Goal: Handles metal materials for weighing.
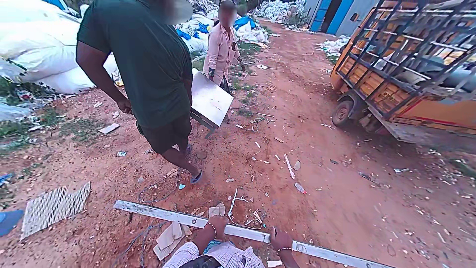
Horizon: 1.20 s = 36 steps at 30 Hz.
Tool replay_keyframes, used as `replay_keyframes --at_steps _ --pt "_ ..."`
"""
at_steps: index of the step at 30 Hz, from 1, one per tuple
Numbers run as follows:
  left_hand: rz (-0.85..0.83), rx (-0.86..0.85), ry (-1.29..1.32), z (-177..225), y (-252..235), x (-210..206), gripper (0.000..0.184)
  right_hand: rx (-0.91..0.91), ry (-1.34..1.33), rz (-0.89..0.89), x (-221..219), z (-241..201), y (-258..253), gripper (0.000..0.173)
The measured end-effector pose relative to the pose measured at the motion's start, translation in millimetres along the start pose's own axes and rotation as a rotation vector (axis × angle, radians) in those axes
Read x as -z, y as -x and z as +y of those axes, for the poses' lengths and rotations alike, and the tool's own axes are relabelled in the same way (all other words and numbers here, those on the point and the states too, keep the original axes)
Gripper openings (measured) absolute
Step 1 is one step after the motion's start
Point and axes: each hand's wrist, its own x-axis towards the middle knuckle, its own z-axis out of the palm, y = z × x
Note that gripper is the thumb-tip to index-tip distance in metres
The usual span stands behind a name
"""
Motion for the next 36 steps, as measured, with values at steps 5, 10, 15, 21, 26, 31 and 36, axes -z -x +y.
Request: replay_keyframes --at_steps 5,10,15,21,26,31,36 --pt "-0.002 0.003 -0.016 -0.2 -1.0 0.2 0.053 -0.004 0.022 0.021 -1.2 -0.1 -0.1 0.056" --pt "0.0 -0.01 -0.03 -2.7 -5.4 -2.3 0.054 0.007 0.014 0.059 -5.2 1.8 -2.4 0.055" --pt "-0.001 -0.011 -0.024 -3.9 -6.9 -3.9 0.055 0.002 0.021 0.049 -3.4 0.5 -0.7 0.055" --pt "-0.004 -0.009 -0.026 -3.1 -5.6 -2.3 0.055 0.008 0.027 0.041 -2.3 0.3 0.2 0.055" --pt "-0.01 -0.007 -0.01 -3.2 -4.2 -3.9 0.058 0.014 -0.017 0.072 -3.1 0.3 3.3 0.053" --pt "0.0 -0.029 -0.007 -4.6 -4.6 -5.1 0.058 0.03 -0.028 0.102 -5.8 1.1 4.3 0.051" --pt "-0.009 -0.026 -0.011 -2.8 -2.6 -4.9 0.061 0.054 -0.012 0.149 -10.7 3.3 3.5 0.05"
